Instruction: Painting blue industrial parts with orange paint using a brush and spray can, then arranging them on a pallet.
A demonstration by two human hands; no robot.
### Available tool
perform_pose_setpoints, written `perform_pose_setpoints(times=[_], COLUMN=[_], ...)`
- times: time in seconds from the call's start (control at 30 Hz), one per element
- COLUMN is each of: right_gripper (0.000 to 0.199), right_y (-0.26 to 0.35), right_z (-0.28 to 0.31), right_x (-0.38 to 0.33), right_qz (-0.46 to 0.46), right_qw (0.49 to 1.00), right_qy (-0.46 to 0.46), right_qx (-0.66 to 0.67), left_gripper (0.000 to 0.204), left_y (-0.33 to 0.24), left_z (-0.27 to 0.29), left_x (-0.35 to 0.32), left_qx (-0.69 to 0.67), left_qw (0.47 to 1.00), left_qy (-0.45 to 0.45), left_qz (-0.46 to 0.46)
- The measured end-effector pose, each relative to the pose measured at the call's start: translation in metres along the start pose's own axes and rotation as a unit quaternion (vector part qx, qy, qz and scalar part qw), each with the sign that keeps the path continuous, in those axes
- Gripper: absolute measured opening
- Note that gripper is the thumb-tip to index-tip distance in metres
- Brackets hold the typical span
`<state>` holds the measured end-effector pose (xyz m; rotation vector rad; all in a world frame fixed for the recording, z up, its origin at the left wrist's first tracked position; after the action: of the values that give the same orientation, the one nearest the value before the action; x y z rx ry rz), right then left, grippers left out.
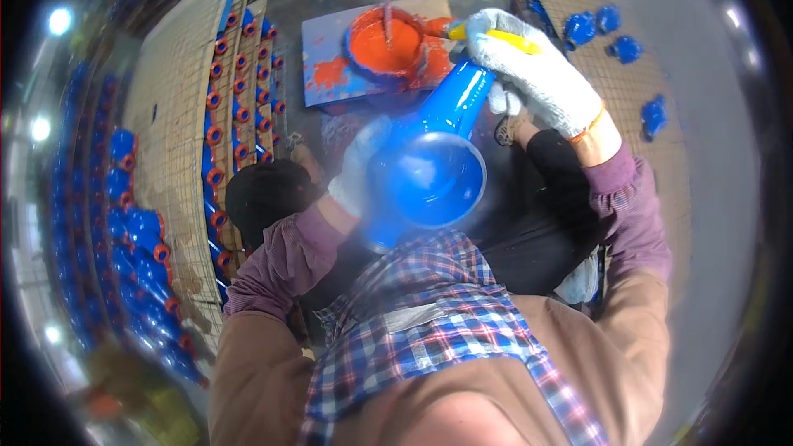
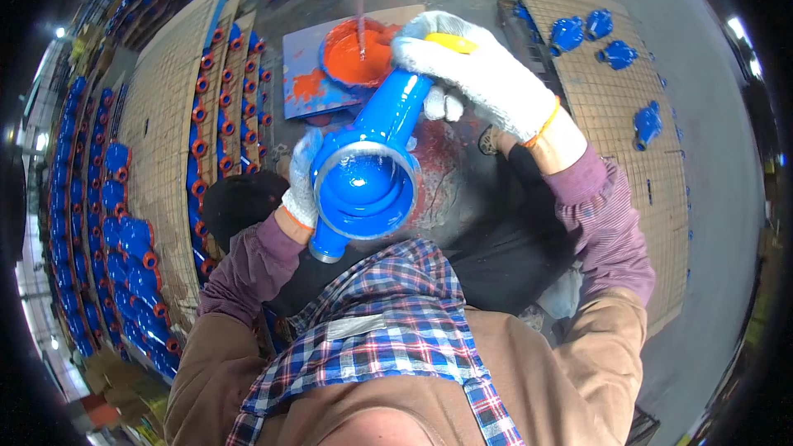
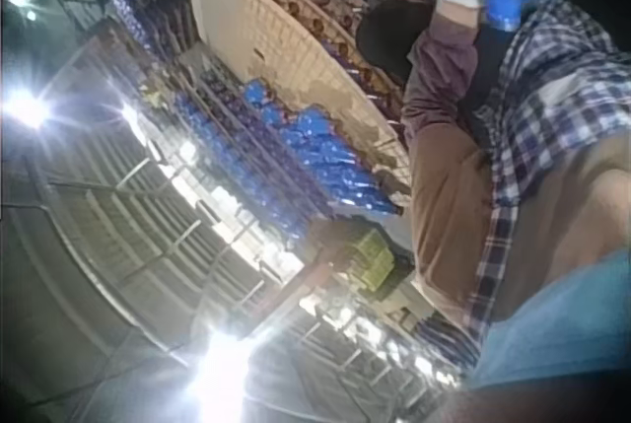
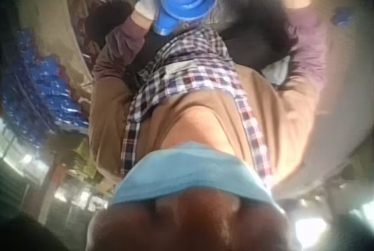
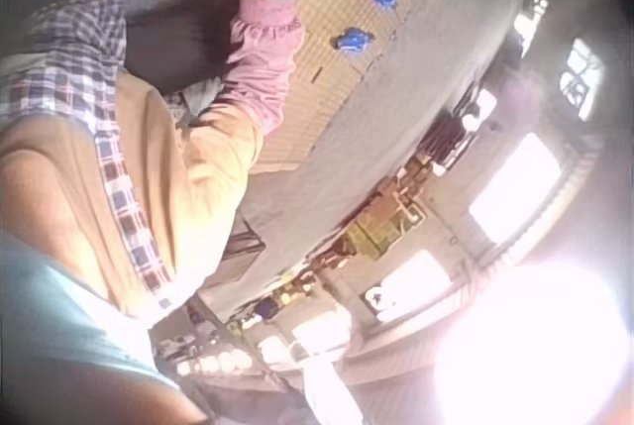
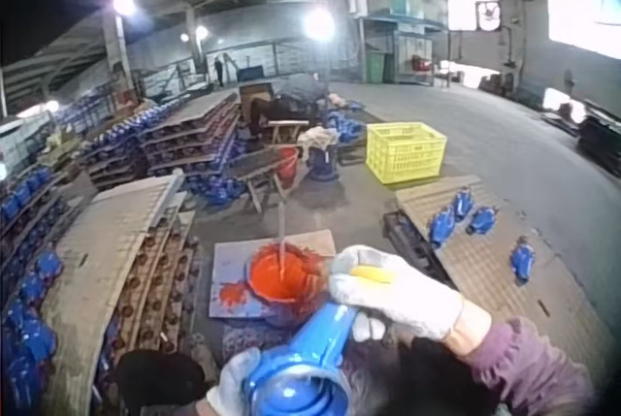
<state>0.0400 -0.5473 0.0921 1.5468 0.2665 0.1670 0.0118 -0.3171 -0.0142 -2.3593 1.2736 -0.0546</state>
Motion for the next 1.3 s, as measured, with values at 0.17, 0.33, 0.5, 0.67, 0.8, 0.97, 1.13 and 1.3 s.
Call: perform_pose_setpoints(times=[0.17,0.33,0.5,0.67,0.8,0.97,1.13,1.3], right_gripper=[0.050,0.051,0.062,0.045,0.023,0.016,0.017,0.012], right_y=[-0.061,-0.103,-0.131,-0.137,-0.126,-0.109,-0.111,-0.159], right_z=[-0.016,0.002,0.013,0.000,-0.015,-0.053,-0.101,-0.093], right_x=[0.029,0.034,0.039,0.062,0.073,0.045,-0.017,-0.037], right_qz=[0.016,0.012,-0.003,0.003,0.043,0.196,0.304,0.132], right_qw=[0.989,0.970,0.961,0.963,0.961,0.930,0.793,0.965], right_qy=[-0.076,-0.161,-0.228,-0.256,-0.270,-0.283,-0.154,-0.057], right_qx=[0.122,0.180,0.158,0.083,0.031,-0.126,-0.505,-0.221], left_gripper=[0.064,0.058,0.067,0.070,0.085,0.085,0.063,0.073], left_y=[-0.018,-0.042,-0.049,-0.041,-0.037,-0.035,-0.030,0.004], left_z=[0.010,0.025,0.040,0.063,0.070,0.063,0.067,0.084], left_x=[-0.014,-0.009,-0.016,-0.029,-0.031,-0.038,-0.035,-0.005], left_qx=[-0.083,0.014,-0.201,-0.258,-0.321,-0.251,0.276,-0.046], left_qw=[0.993,0.989,0.970,0.951,0.938,0.954,0.912,0.969], left_qy=[-0.016,-0.042,0.089,0.086,0.007,-0.081,-0.131,-0.138], left_qz=[-0.081,-0.139,-0.103,-0.149,-0.131,-0.143,-0.273,-0.198])
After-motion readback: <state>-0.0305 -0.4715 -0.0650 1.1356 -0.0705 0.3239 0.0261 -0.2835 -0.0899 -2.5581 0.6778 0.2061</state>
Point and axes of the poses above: each hand's wrist, its own x-axis towards the middle knuckle, its own z-axis out of the back of the hand, y = z × x, the point moved 3 cm from there along x, towards the middle knuckle, and after that the axes turned 3 degrees about -x, right-handed, at the moved point
